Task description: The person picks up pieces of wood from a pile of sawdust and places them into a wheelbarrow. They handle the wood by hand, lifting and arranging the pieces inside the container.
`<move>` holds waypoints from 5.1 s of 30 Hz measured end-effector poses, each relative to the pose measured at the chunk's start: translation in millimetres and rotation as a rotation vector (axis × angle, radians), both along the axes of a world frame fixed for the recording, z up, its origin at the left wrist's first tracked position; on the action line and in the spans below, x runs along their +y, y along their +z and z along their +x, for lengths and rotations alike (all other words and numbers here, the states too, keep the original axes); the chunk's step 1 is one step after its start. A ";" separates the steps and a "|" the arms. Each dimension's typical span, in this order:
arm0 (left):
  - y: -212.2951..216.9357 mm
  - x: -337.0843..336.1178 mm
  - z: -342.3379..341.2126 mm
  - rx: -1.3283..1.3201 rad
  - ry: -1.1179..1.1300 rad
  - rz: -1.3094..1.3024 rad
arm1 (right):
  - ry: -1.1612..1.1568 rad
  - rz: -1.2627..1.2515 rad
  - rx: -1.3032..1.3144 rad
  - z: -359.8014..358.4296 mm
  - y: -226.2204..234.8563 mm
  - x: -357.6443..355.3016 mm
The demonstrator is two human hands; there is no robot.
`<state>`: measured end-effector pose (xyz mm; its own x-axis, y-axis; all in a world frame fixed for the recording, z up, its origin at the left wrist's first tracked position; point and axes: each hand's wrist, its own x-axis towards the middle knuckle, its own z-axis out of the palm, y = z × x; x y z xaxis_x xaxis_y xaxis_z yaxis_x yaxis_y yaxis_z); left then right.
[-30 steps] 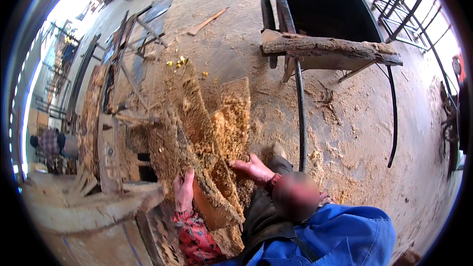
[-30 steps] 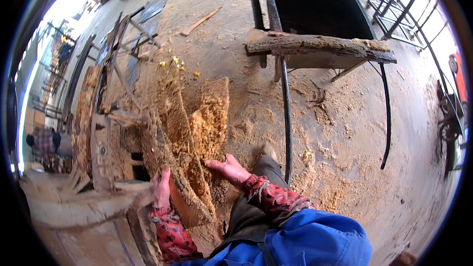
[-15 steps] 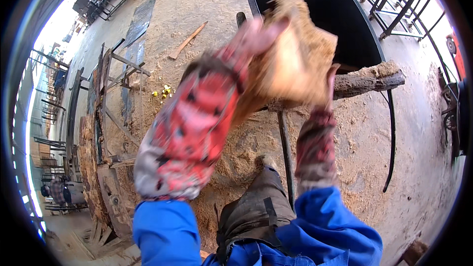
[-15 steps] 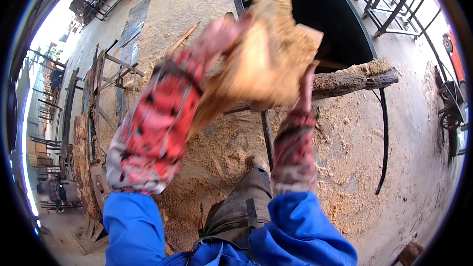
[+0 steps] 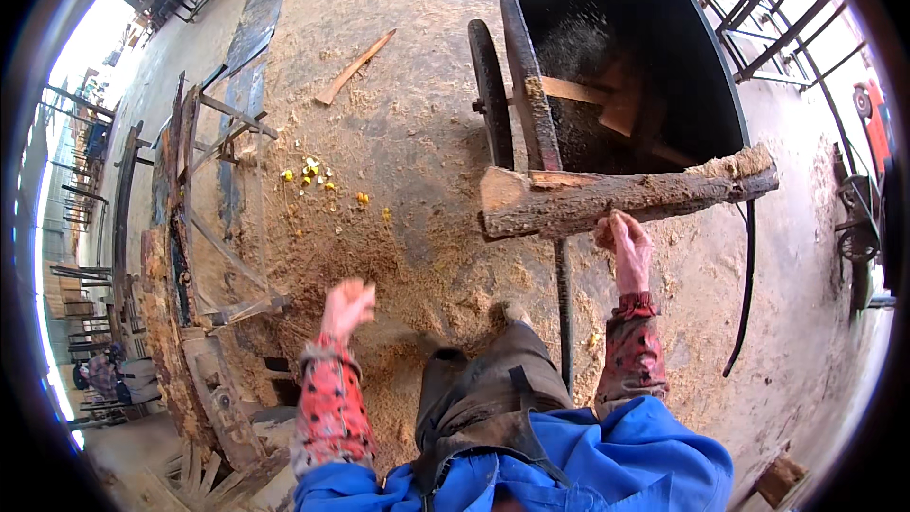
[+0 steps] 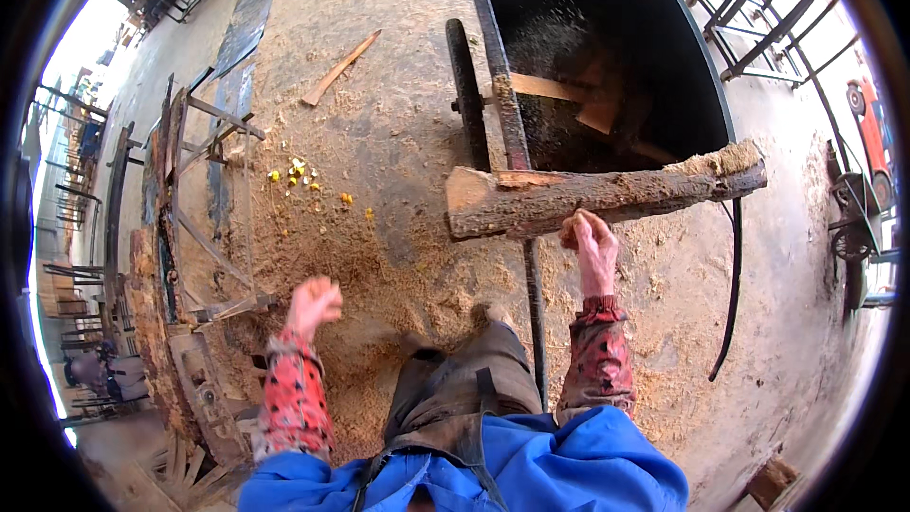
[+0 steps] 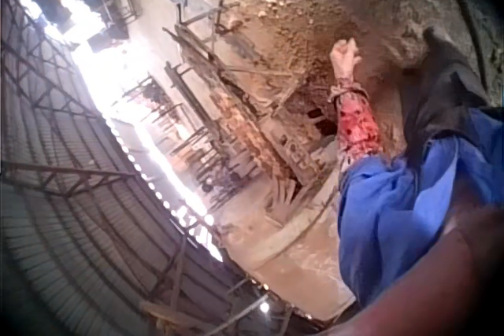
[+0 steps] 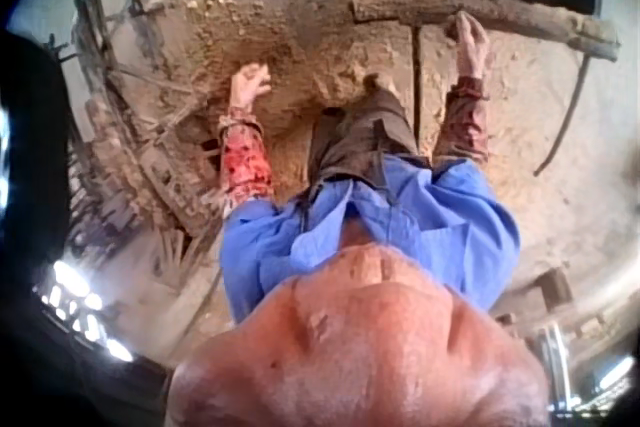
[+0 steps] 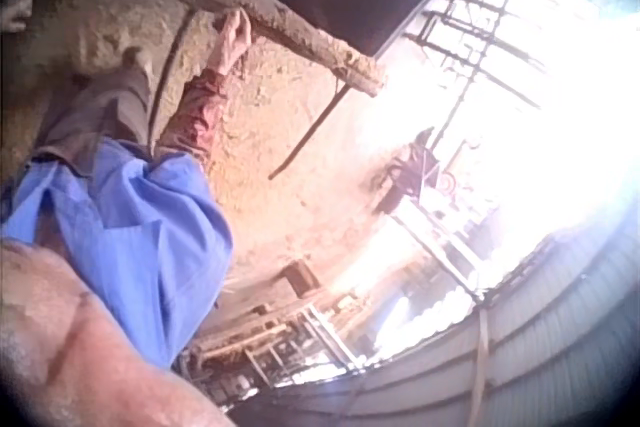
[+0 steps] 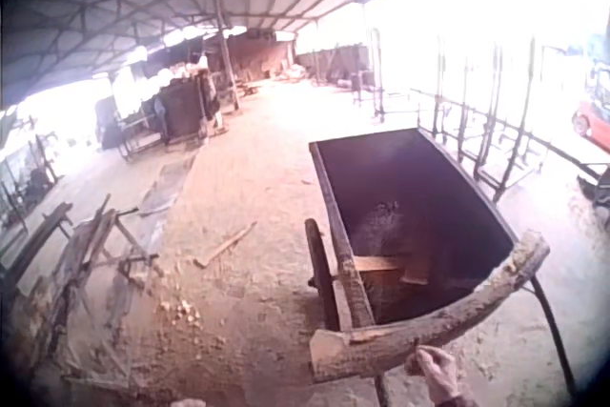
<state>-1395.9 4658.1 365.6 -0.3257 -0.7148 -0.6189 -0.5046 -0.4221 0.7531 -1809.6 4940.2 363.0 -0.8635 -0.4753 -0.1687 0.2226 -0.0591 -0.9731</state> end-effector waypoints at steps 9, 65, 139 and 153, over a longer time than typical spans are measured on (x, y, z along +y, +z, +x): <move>-131.3 78.6 200.6 -0.080 0.503 0.396 | 0.239 0.236 0.027 105.8 -18.3 -120.5; -169.4 -759.3 119.0 0.503 1.120 0.080 | 1.169 1.172 -0.116 47.1 -244.8 -1019.1; -178.8 -1145.1 62.1 1.522 2.496 -0.280 | 2.536 -0.541 1.876 619.8 -148.0 -1697.0; -148.6 -1126.6 31.4 1.560 2.473 -0.392 | 2.656 -0.455 1.904 579.9 -129.1 -1666.8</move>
<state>-1364.5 3531.5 217.1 0.5963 -0.2600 -0.7595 0.5129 0.8512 0.1113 -1229.7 3273.3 233.9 0.8876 0.2487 -0.3876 0.0937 -0.9216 -0.3767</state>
